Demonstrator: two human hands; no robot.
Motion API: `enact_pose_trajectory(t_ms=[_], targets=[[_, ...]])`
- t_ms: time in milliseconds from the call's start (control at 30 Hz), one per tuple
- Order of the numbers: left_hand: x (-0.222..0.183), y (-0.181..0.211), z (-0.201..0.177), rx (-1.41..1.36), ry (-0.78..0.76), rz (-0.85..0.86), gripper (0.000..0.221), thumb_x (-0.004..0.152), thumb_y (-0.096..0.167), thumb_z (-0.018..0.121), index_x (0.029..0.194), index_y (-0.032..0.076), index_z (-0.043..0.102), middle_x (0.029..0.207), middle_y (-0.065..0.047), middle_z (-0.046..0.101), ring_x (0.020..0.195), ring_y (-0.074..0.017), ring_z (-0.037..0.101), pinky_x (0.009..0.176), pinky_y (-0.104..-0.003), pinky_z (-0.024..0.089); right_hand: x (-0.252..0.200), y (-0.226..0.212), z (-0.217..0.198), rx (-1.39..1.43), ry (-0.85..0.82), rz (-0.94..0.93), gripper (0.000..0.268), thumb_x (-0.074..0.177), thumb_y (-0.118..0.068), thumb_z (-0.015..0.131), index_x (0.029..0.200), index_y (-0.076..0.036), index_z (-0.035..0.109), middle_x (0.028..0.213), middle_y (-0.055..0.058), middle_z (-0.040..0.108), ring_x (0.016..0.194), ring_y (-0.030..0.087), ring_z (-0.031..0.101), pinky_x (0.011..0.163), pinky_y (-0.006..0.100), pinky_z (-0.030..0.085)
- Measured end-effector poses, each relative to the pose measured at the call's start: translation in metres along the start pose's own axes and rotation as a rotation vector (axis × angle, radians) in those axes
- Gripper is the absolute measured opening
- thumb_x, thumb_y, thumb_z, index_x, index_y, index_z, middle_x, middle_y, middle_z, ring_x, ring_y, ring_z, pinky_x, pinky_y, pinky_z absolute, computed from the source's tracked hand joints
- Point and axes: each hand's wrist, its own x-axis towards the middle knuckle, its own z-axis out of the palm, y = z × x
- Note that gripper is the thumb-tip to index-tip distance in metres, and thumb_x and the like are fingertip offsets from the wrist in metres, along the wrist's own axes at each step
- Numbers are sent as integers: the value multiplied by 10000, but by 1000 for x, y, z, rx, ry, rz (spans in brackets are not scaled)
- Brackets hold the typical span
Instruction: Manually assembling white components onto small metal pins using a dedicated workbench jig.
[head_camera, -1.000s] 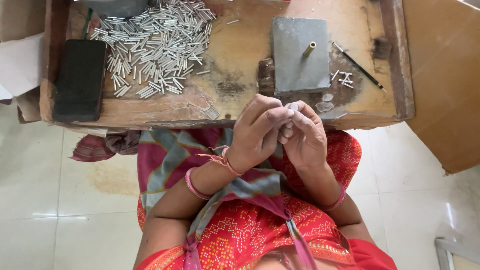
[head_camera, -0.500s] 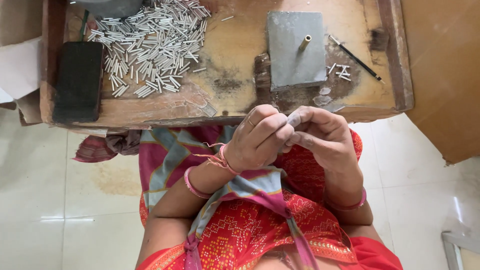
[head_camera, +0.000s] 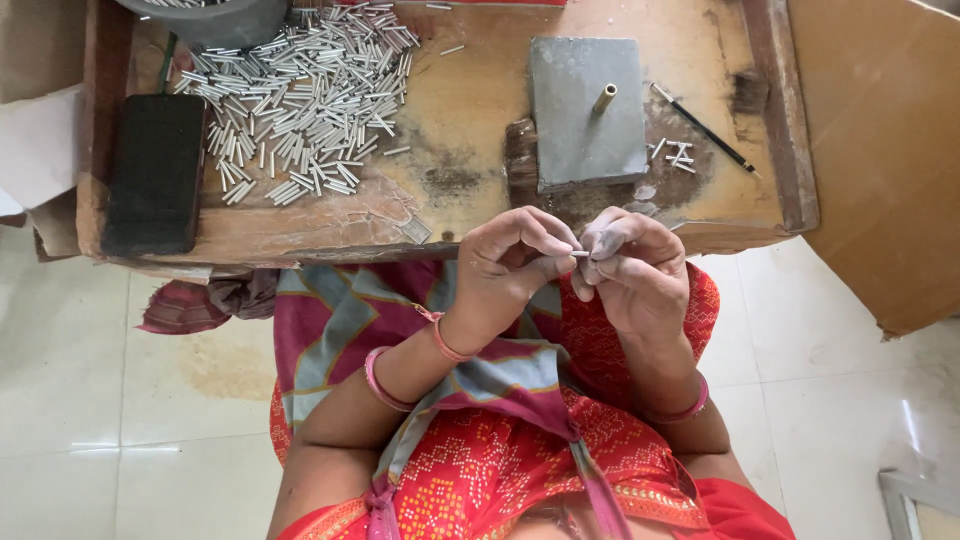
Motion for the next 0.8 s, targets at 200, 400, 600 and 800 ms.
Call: enact_pose_trajectory(t_ms=[200,400,600,800], targets=[[0,-6,-6,-9,-13,3,147,952,-179,656,996,-42,622,1087,-142,659,868,-219,732,771,-341,636,1,3,4,-70,47,-21,156,915,120,521,1006,83,642,1025,168,598,812,180,647,654,307,565],[-1,-18,-10,45,29,34,174,936,-186,684,986,-26,636,1092,-134,672,902,-163,688,832,-316,602,-3,0,30,-987,113,-353,103,903,151,602,963,73,631,957,126,627,746,117,640,675,219,538],[3,-11,-11,96,14,78,186,910,-196,691,983,-28,655,1074,-113,659,928,-154,691,843,-306,602,-3,-17,32,-1015,55,-272,125,919,148,714,1016,69,705,1037,124,688,789,120,704,676,199,552],[4,-11,-11,33,-12,-16,181,912,-192,686,966,-23,649,1056,-89,654,925,-141,684,846,-291,592,-3,-20,32,-1036,48,-301,154,889,162,719,1008,64,710,1018,120,685,833,137,707,727,230,573]])
